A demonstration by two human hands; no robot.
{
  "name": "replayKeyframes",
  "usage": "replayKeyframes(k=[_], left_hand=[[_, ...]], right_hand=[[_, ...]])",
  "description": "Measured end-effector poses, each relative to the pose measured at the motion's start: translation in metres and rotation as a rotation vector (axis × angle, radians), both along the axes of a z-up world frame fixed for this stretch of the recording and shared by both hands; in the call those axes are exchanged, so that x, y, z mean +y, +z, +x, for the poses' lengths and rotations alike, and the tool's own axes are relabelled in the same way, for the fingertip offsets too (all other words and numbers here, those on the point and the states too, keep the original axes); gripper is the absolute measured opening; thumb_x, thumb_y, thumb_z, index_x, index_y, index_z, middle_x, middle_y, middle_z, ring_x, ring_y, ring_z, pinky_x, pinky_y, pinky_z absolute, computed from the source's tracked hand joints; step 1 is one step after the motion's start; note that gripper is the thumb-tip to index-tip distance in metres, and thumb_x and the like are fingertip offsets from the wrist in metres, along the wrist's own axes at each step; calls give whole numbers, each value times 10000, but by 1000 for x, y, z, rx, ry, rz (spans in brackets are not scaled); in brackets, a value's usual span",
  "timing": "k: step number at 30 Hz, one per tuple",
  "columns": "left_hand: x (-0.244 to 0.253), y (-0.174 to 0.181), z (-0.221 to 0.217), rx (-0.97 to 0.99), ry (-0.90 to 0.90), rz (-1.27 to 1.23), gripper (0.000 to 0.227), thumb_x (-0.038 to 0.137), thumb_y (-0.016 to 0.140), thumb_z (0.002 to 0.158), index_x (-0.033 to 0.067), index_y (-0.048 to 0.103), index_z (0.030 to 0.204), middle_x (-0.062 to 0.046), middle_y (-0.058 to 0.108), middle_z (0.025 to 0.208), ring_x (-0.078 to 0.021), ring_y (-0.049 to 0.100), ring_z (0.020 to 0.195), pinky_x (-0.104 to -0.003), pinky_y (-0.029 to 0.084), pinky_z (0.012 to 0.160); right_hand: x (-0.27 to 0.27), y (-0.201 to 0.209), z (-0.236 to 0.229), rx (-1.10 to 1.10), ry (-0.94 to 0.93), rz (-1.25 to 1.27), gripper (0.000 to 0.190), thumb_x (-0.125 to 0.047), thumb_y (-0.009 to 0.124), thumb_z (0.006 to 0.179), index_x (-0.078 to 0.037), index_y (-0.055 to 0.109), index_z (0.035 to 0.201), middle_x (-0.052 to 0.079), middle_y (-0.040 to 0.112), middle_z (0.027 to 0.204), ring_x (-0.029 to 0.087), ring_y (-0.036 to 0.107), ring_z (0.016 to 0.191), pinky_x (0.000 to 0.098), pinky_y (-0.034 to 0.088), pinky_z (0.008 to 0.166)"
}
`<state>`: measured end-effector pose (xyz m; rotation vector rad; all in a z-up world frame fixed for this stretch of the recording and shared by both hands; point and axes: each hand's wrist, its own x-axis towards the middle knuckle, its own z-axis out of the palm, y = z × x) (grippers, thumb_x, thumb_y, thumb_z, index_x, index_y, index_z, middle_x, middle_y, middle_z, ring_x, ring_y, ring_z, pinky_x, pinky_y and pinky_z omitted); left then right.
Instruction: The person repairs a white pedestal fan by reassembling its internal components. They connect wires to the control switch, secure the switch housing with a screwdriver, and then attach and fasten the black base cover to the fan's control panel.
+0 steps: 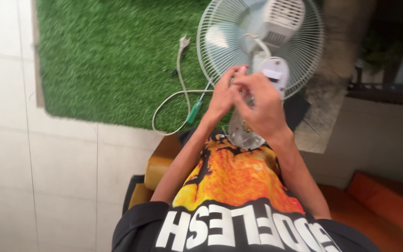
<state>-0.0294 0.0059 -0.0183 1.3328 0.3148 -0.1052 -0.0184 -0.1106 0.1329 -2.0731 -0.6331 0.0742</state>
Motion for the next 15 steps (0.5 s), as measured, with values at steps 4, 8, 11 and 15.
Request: replayKeyframes(k=[4, 8, 11, 15], left_hand=[[54, -63, -3, -17, 364, -32, 242, 246, 623, 1064, 16, 666, 1126, -60, 695, 1015, -108, 638, 836, -263, 555, 687], [113, -135, -26, 306, 636, 448, 205, 209, 621, 978, 40, 676, 1079, -111, 736, 953, -206, 699, 790, -359, 546, 698], [133, -175, -46, 332, 696, 748, 174, 157, 632, 943, 45, 684, 1066, -140, 704, 1003, -280, 693, 894, -423, 543, 790], [140, -189, -52, 392, 650, 848, 171, 178, 631, 952, 71, 697, 1068, -133, 677, 1029, -313, 684, 951, -443, 549, 857]], right_hand=[[53, -14, 21, -41, 275, -209, 214, -134, 761, 939, -46, 636, 1089, 131, 643, 989, 290, 680, 834, 397, 543, 717], [82, -29, 30, -131, 423, -348, 242, -193, 756, 924, -58, 642, 1089, 128, 635, 931, 334, 660, 833, 437, 532, 727], [89, -34, 31, -91, 455, -386, 243, -199, 751, 934, -53, 644, 1097, 122, 639, 918, 319, 659, 811, 434, 529, 713], [88, -31, 30, -51, 442, -436, 225, -194, 743, 952, -49, 655, 1100, 114, 640, 896, 291, 651, 754, 421, 524, 686]])
